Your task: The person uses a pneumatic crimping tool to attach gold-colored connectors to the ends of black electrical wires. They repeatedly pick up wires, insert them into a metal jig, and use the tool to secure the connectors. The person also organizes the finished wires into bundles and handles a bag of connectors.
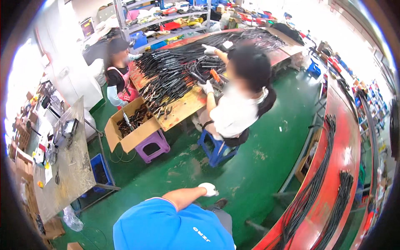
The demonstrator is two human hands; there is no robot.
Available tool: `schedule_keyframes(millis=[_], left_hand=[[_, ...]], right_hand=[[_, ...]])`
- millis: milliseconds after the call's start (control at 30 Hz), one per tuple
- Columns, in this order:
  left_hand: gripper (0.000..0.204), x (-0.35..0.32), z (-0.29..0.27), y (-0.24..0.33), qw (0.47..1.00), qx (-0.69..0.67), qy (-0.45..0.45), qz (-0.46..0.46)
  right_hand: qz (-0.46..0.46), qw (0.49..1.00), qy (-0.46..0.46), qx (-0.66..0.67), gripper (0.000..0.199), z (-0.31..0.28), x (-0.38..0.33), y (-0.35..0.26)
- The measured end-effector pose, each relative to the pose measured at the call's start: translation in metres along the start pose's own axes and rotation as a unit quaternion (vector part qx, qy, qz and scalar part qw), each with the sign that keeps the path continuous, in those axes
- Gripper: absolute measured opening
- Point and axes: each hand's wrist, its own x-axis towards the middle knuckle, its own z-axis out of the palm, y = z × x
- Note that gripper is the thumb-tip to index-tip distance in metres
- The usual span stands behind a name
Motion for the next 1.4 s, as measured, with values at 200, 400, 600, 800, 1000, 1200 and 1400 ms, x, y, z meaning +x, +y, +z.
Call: schedule_keyframes(millis=[200, 400, 600, 800, 1000, 1200, 1400], left_hand=[[0.05, 0.073, -0.039, 0.136, 0.998, -0.004, -0.007, 0.061], [0.054, 0.207, -0.101, 0.202, 0.997, -0.009, -0.013, 0.071], [0.054, 0.375, -0.171, 0.249, 0.997, -0.068, 0.009, 0.037], [0.051, 0.543, -0.344, 0.348, 0.98, -0.1, 0.127, 0.119], [0.079, 0.636, -0.665, 0.499, 0.853, -0.366, 0.31, 0.207], [0.076, 0.734, -0.854, 0.617, 0.765, -0.434, 0.31, 0.361], [0.063, 0.856, -0.901, 0.549, 0.829, -0.435, 0.274, 0.219]], right_hand=[[-0.078, 0.992, 0.033, 0.093, 0.018, -0.115, 0.092, -0.283], [-0.179, 0.982, 0.008, 0.06, 0.026, -0.2, 0.209, -0.493], [-0.183, 0.982, -0.013, 0.043, 0.03, -0.214, 0.286, -0.632], [-0.242, 0.968, 0.05, -0.041, 0.028, -0.274, 0.354, -0.696], [-0.188, 0.977, 0.035, 0.092, 0.023, -0.323, 0.429, -0.815], [-0.284, 0.953, 0.021, 0.101, 0.024, -0.363, 0.618, -0.908], [-0.222, 0.967, -0.094, 0.076, 0.025, -0.424, 0.707, -1.119]])
